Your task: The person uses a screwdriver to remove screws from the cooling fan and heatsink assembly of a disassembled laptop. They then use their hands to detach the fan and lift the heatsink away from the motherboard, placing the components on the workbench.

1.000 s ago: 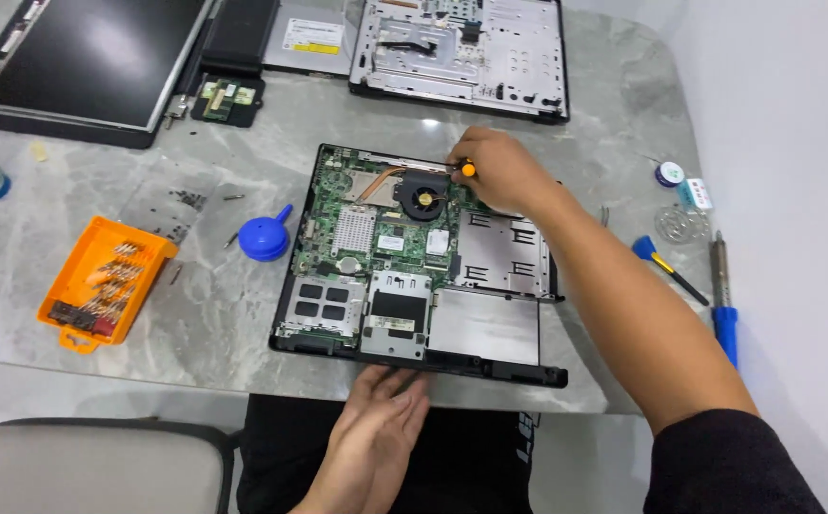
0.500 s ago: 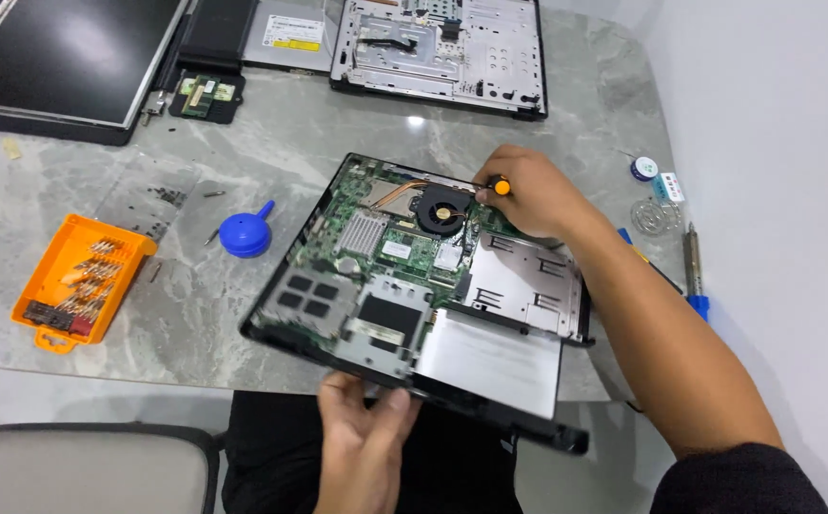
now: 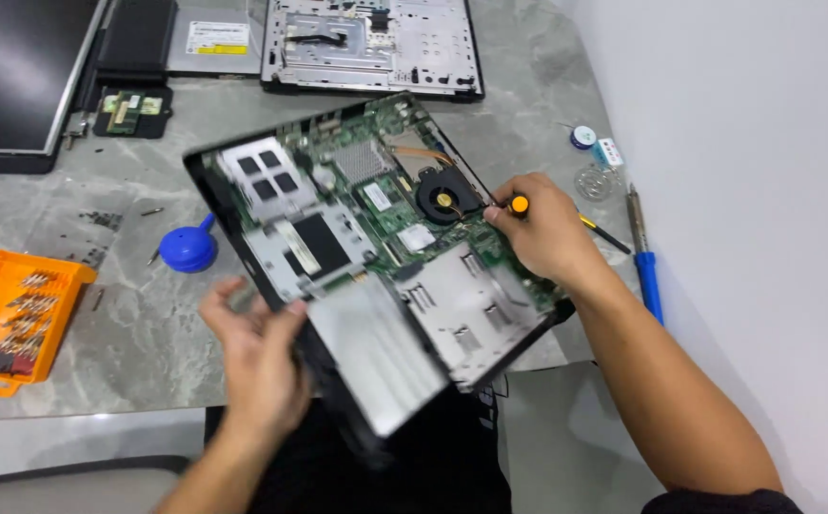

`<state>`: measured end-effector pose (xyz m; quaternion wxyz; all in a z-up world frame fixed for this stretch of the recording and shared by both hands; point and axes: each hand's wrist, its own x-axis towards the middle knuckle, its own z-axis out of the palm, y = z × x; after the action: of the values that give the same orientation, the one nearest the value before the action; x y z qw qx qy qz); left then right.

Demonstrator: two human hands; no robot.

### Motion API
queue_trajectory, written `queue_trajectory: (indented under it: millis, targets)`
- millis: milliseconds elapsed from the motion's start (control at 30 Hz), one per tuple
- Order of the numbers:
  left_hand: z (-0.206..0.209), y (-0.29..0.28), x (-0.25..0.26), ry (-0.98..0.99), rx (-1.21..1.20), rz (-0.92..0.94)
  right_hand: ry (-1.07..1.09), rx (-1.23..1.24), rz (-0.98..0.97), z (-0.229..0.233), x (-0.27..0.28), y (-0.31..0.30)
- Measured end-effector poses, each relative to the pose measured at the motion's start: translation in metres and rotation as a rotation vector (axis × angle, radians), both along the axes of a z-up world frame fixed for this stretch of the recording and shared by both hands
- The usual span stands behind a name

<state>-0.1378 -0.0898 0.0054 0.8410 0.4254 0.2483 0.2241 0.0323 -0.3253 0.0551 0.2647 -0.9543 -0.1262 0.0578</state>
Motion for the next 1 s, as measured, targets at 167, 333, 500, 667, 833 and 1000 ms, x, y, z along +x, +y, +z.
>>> queue_trajectory:
  millis: [167,333,500,667,833,1000]
  targets:
    - [0.004,0.066,0.032,-0.127,0.256,-0.168,0.128,0.241,-0.074,0.02,-0.018,0.002]
    - [0.005,0.127,0.08,-0.105,0.555,-0.339,0.231,0.684,-0.088,-0.002,-0.003,0.006]
    - [-0.044,0.164,0.125,-0.102,0.545,-0.466,0.245,0.775,-0.112,-0.005,0.012,0.011]
    - [-0.04,0.156,0.132,-0.163,0.682,-0.571,0.227,0.747,-0.304,0.007,0.031,0.015]
    - [-0.042,0.146,0.133,-0.247,0.634,-0.629,0.316,0.921,-0.376,-0.013,0.061,0.005]
    - [-0.051,0.137,0.136,-0.347,0.525,-0.664,0.345,0.937,-0.453,-0.011,0.053,0.018]
